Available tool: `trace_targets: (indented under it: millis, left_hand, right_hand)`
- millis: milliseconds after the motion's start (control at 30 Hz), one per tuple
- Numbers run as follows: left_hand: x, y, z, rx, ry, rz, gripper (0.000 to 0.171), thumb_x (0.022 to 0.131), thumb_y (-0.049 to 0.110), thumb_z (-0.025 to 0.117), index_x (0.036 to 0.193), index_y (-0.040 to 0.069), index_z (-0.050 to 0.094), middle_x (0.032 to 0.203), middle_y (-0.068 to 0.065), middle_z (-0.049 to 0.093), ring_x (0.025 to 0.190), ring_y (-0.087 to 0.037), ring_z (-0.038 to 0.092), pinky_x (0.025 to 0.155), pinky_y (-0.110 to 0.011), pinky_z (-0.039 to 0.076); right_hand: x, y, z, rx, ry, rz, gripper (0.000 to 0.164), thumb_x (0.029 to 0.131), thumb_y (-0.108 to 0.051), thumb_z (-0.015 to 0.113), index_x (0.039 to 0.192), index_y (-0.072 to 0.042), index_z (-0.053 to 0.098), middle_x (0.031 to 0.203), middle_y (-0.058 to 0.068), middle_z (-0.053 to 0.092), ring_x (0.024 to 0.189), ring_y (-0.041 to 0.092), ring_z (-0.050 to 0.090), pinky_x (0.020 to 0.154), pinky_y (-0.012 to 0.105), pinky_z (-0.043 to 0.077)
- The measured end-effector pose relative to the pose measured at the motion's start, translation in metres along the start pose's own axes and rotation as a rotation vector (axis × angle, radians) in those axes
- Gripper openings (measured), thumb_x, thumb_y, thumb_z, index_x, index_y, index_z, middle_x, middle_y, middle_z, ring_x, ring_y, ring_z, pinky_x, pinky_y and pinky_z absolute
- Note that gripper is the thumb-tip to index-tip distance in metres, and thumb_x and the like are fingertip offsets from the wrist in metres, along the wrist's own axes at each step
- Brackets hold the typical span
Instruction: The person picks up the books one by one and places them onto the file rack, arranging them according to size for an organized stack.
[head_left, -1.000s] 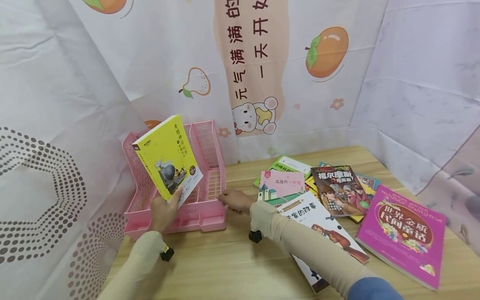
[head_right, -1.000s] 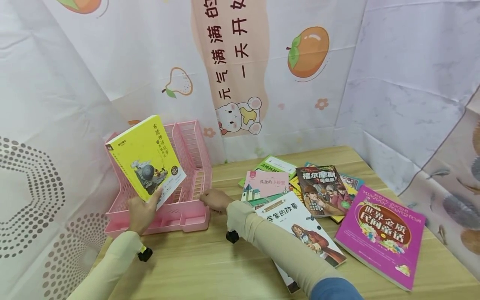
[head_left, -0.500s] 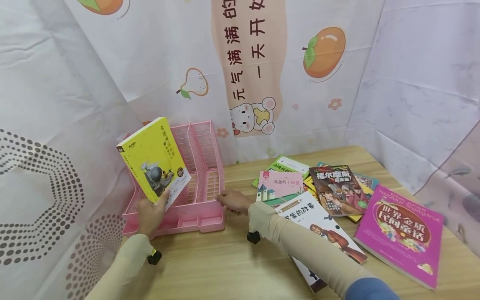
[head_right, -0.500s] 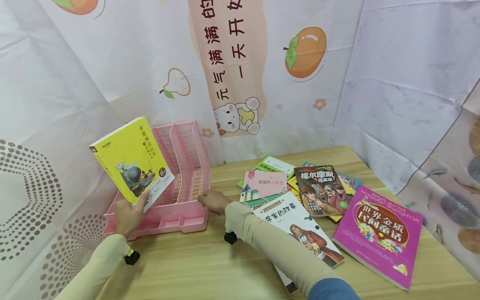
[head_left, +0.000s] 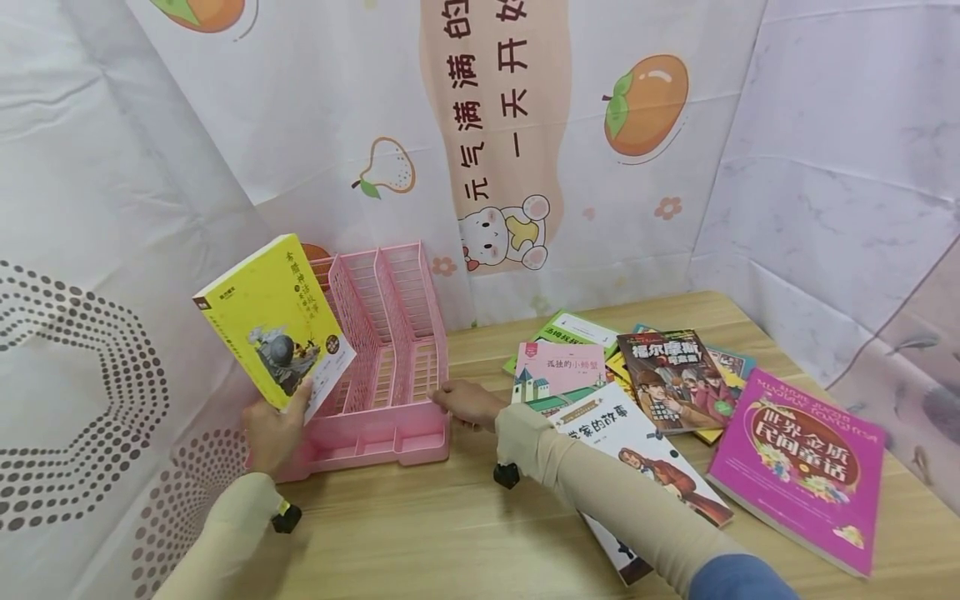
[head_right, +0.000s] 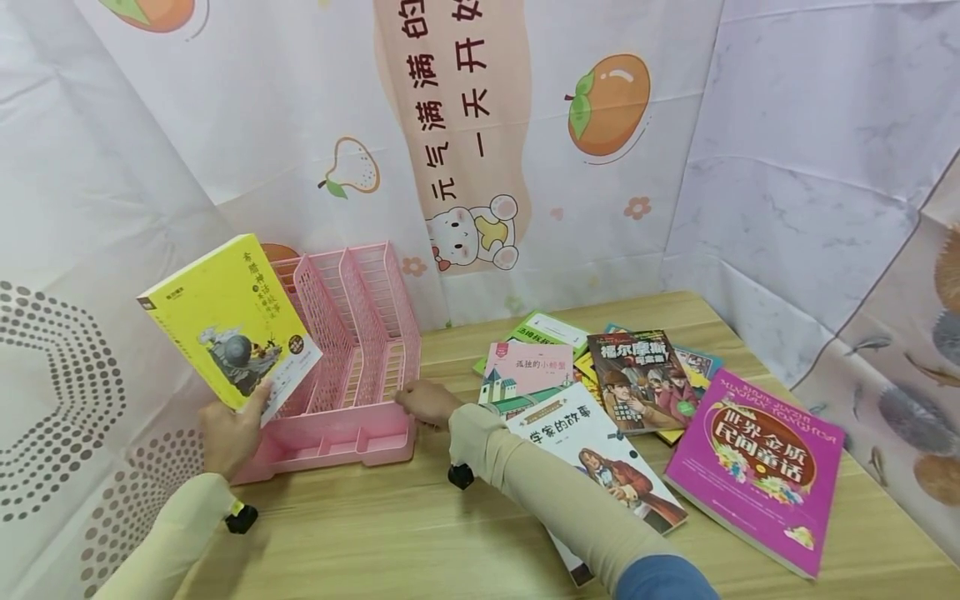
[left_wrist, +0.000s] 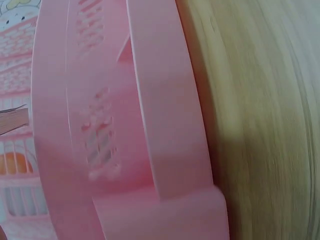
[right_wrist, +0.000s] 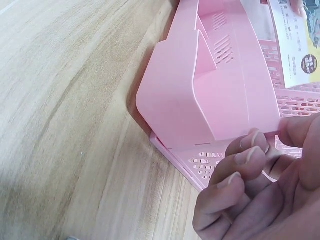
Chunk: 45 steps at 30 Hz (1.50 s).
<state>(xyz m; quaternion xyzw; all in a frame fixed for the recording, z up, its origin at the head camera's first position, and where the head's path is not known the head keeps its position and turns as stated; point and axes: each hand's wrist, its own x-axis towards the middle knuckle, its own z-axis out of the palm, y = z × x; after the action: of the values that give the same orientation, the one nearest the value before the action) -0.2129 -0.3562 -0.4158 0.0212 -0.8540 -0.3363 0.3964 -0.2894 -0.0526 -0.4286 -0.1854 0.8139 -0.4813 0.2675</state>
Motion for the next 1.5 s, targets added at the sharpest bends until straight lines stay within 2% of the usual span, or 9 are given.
trace_targets:
  millis: [167,400,633,867,1067,1133,1267,1367,1500]
  left_hand:
    - [0.000,-0.007,-0.014,0.037,0.006,-0.090,0.041,0.090,0.036,0.066,0.109,0.000,0.066,0.089,-0.017,0.071,0.061,0.010,0.054,0.051,-0.008,0.043]
    - [-0.001,-0.018,-0.032,0.103,0.077,-0.187,0.045,0.088,0.038,0.067,0.104,-0.004,0.067,0.086,-0.020,0.069,0.058,0.004,0.051,0.050,-0.008,0.039]
    - [0.004,-0.029,-0.042,0.176,0.071,-0.279,0.050,0.089,0.044,0.062,0.106,-0.003,0.067,0.089,-0.020,0.069,0.063,-0.008,0.053,0.052,-0.009,0.038]
    - [0.008,-0.045,-0.044,0.234,0.085,-0.190,0.048,0.090,0.039,0.063,0.106,-0.006,0.067,0.086,-0.023,0.069,0.065,-0.027,0.060,0.047,-0.007,0.034]
    - [0.012,-0.056,-0.043,0.300,0.016,-0.166,0.046,0.092,0.034,0.061,0.110,-0.007,0.065,0.091,-0.025,0.069,0.069,-0.034,0.062,0.049,-0.012,0.035]
    - [0.016,-0.058,-0.041,0.343,-0.017,-0.187,0.048,0.093,0.036,0.059,0.111,-0.008,0.065,0.088,-0.024,0.069,0.068,-0.034,0.062,0.049,-0.018,0.038]
    - [0.027,-0.058,-0.036,0.410,-0.057,-0.249,0.055,0.093,0.043,0.055,0.092,-0.011,0.068,0.067,-0.022,0.063,0.058,-0.031,0.052,0.046,-0.032,0.035]
    - [0.033,-0.059,-0.030,0.448,-0.073,-0.267,0.059,0.091,0.047,0.054,0.074,-0.008,0.065,0.055,-0.016,0.055,0.056,-0.030,0.047,0.047,-0.034,0.031]
    - [0.033,-0.061,-0.024,0.464,-0.106,-0.307,0.059,0.091,0.048,0.055,0.066,-0.005,0.062,0.051,-0.012,0.051,0.053,-0.030,0.045,0.047,-0.035,0.030]
  right_hand:
    - [-0.002,-0.002,0.000,-0.004,-0.004,-0.004,0.040,0.102,-0.039,0.041,0.100,-0.003,0.058,0.062,0.006,0.046,0.047,0.012,0.034,0.042,0.026,0.028]
    - [-0.003,-0.002,0.000,-0.006,-0.012,0.004,0.041,0.101,-0.041,0.040,0.101,-0.004,0.058,0.062,0.002,0.046,0.049,0.013,0.036,0.044,0.026,0.030]
    - [-0.002,-0.001,0.000,0.015,-0.007,-0.004,0.039,0.102,-0.038,0.040,0.100,-0.003,0.057,0.064,0.006,0.046,0.049,0.014,0.035,0.043,0.026,0.029]
    - [-0.004,-0.003,0.000,0.032,-0.004,-0.007,0.040,0.102,-0.038,0.041,0.099,-0.001,0.055,0.065,0.009,0.045,0.047,0.013,0.034,0.042,0.026,0.028]
    - [-0.002,-0.002,0.000,0.021,-0.020,-0.002,0.039,0.102,-0.038,0.040,0.099,-0.002,0.055,0.062,0.007,0.044,0.047,0.014,0.034,0.042,0.027,0.028]
    - [-0.001,-0.001,-0.001,0.018,-0.027,-0.002,0.038,0.102,-0.038,0.040,0.099,-0.003,0.055,0.062,0.006,0.044,0.048,0.014,0.035,0.042,0.027,0.028]
    - [0.000,-0.001,-0.001,0.035,-0.020,-0.014,0.039,0.102,-0.039,0.040,0.098,-0.003,0.054,0.063,0.007,0.044,0.048,0.013,0.034,0.042,0.026,0.027]
    - [-0.001,-0.001,-0.002,0.047,-0.013,-0.017,0.038,0.102,-0.038,0.040,0.097,-0.003,0.054,0.063,0.009,0.043,0.047,0.014,0.034,0.041,0.026,0.027]
    - [0.000,0.000,0.002,0.017,0.001,-0.035,0.037,0.102,-0.038,0.040,0.097,-0.006,0.056,0.070,0.010,0.050,0.047,0.013,0.035,0.042,0.026,0.029]
